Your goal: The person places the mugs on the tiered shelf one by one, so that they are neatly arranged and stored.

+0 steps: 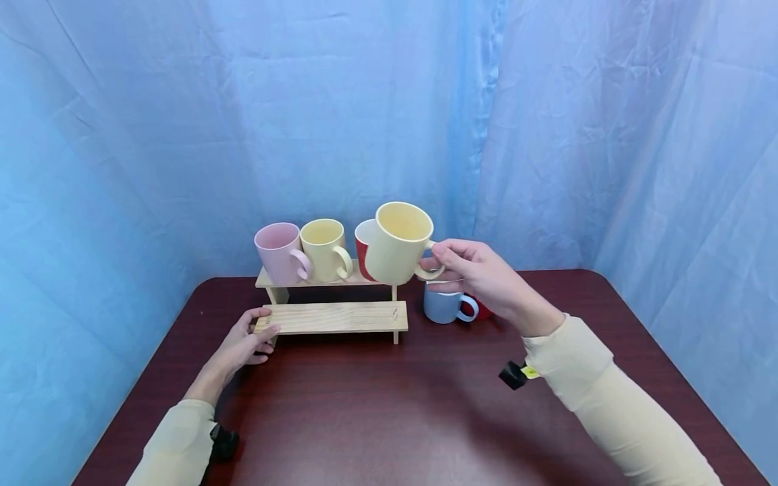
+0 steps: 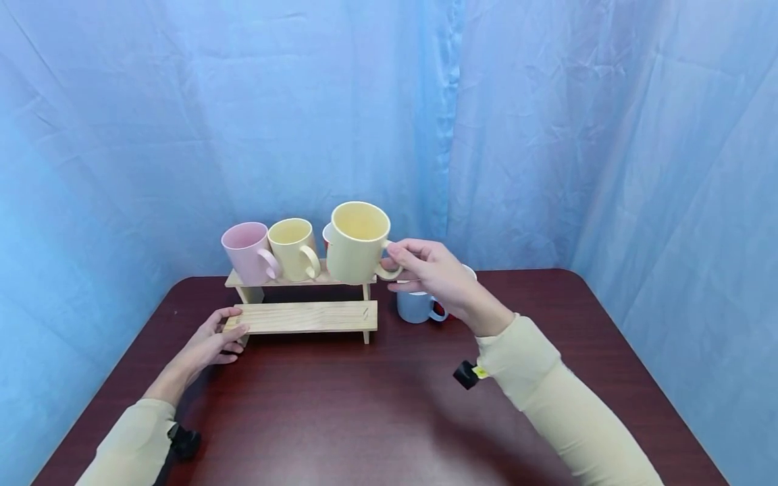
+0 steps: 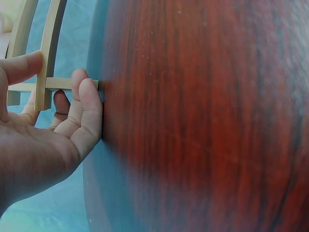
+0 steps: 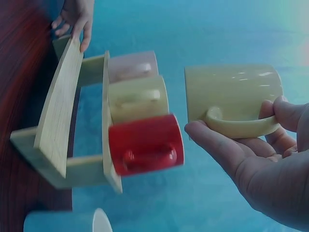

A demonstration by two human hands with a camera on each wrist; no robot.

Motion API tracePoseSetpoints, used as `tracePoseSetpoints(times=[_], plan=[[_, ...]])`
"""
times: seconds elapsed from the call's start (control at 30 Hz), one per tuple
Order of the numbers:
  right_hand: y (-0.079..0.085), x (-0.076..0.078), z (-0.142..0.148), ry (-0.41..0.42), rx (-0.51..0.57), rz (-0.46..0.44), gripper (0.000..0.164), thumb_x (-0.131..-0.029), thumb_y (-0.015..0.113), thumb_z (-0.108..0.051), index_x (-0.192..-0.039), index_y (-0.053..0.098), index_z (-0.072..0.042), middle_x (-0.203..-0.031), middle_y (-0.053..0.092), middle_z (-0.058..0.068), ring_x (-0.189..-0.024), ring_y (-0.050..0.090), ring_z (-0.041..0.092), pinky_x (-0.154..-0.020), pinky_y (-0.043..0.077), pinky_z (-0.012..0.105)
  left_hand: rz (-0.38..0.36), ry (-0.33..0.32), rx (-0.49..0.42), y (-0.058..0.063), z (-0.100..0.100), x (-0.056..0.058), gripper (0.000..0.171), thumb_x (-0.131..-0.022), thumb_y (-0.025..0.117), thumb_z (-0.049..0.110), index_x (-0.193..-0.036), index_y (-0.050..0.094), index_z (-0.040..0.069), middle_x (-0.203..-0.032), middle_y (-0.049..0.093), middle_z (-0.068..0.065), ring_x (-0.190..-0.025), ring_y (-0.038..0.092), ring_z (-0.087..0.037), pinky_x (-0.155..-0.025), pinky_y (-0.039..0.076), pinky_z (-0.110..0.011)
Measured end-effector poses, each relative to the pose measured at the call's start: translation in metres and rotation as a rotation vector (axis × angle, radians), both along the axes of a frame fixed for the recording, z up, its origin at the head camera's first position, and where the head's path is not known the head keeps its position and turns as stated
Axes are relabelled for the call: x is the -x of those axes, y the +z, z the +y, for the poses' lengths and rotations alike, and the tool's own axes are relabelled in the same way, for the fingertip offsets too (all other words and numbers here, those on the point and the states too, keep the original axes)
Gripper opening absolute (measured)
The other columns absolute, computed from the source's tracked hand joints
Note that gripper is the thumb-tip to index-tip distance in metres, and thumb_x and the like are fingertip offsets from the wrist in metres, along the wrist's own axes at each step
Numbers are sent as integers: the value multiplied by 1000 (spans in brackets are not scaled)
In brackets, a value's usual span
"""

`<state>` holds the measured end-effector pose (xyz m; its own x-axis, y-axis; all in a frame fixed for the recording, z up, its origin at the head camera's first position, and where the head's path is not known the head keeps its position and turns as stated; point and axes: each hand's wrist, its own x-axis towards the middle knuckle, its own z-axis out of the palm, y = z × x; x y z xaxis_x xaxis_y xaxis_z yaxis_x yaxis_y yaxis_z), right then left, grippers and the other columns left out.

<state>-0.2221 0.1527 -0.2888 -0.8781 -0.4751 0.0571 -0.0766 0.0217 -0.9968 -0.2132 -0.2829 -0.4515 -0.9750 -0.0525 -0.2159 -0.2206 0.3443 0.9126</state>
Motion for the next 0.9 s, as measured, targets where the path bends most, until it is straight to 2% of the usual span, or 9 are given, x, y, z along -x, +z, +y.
tracePoseSetpoints(times=[0.23,0.37,0.43,0.57,0.73,0.9], plan=[[-3,6,-43,71,31,19,33,-107,54,-19,-125,59,8,-122,64,24,-113,65,41,-92,54,48,-8,0,1,1,-2,-1,65,-101,65,34,-150,31,11,-111,53,-14,-78,65,-22,-69,57,-35],[-11,7,-70,101,28,14,29,-106,55,-17,-122,62,7,-119,66,23,-106,69,37,-90,55,46,-7,0,1,-1,-4,-2,65,-100,66,36,-150,31,12,-113,53,-14,-80,66,-23,-71,57,-35],[-18,7,-84,111,31,13,28,-106,57,-17,-120,63,6,-117,65,24,-102,68,33,-89,56,47,-5,-2,2,-2,-4,-2,65,-100,65,36,-150,31,12,-112,53,-14,-80,66,-22,-71,57,-35],[-38,5,-108,125,26,-17,27,-104,60,-16,-120,65,6,-115,63,26,-102,65,34,-89,55,51,-15,0,-5,-2,-5,-3,64,-100,66,36,-149,32,13,-112,53,-14,-80,65,-22,-70,57,-34],[-63,4,-133,152,-23,-40,30,-103,62,-21,-121,67,2,-117,63,22,-105,64,31,-84,58,45,-22,8,-7,-1,-5,-5,66,-99,68,37,-148,32,12,-112,53,-14,-80,65,-23,-70,58,-35],[-81,6,-154,168,-47,-44,30,-102,64,-25,-117,69,1,-108,61,18,-98,63,26,-85,58,44,0,-9,-16,-2,-5,-6,66,-100,67,34,-149,30,10,-113,53,-15,-82,64,-25,-70,57,-37]])
